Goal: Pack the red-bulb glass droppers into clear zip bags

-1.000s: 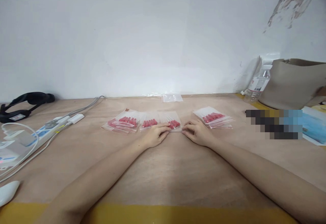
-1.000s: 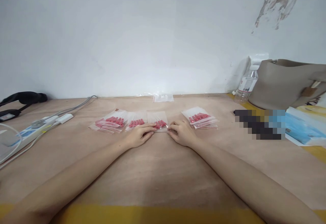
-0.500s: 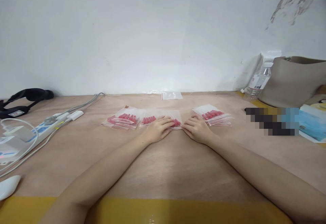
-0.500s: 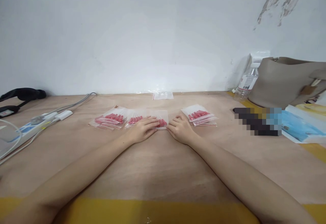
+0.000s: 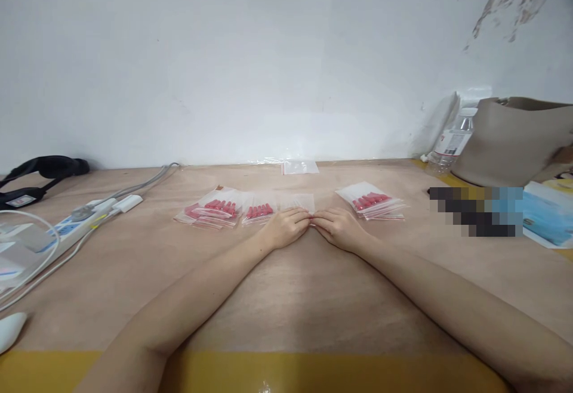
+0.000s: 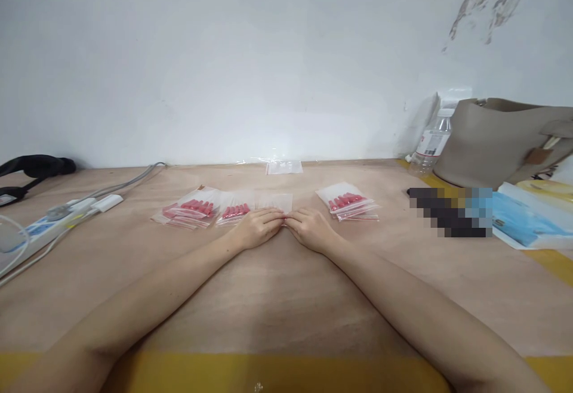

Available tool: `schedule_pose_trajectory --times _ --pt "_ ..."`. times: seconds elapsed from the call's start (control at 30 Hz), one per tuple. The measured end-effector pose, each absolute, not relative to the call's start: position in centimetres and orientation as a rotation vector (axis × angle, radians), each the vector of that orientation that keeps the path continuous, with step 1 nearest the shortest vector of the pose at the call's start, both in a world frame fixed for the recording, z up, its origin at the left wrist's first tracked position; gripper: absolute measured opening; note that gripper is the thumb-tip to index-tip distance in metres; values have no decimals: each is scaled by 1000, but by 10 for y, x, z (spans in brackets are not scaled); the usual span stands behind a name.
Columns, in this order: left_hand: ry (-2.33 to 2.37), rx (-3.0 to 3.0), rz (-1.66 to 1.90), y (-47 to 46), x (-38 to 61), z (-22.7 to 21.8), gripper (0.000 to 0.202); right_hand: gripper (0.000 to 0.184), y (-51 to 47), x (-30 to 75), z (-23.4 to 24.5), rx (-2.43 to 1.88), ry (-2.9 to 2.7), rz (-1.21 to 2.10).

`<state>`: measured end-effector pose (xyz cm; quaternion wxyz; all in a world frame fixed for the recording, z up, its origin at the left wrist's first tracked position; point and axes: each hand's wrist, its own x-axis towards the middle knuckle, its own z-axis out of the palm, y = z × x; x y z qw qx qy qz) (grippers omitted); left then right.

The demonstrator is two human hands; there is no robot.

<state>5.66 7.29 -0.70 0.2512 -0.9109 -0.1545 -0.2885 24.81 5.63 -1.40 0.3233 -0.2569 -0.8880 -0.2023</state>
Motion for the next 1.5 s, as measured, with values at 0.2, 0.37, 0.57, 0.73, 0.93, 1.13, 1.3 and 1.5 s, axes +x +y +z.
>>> schedule_pose_trajectory --times 0.2,0.37,0.57,0.73,0.93,1.13,1.3,1.5 --pt "-397 -2478 -822 73 56 -5 19 19 57 246 -11 -599 -2320 -574" --pt "-442 -2441 -818 73 38 -3 19 18 56 257 -11 -653 -2307 -540" --pt "-454 -2387 -759 72 12 -4 20 17 56 268 -15 -696 -2318 -525" --pt "-661 -2355 -755 78 -18 -4 27 16 63 295 -13 -849 -2187 -556" --pt "-991 -2384 -757 70 -29 -1 26 12 58 282 -5 -898 -2218 -423" --pt "-1412 -2373 -495 62 -23 -1 47 4 60 266 1 -973 -2144 198" --pt "-1387 -2452 -425 63 -23 2 38 5 74 299 13 -1031 -1980 278" --pt "-1321 -2531 -426 58 -1 3 39 13 69 362 14 -1150 -2030 256"
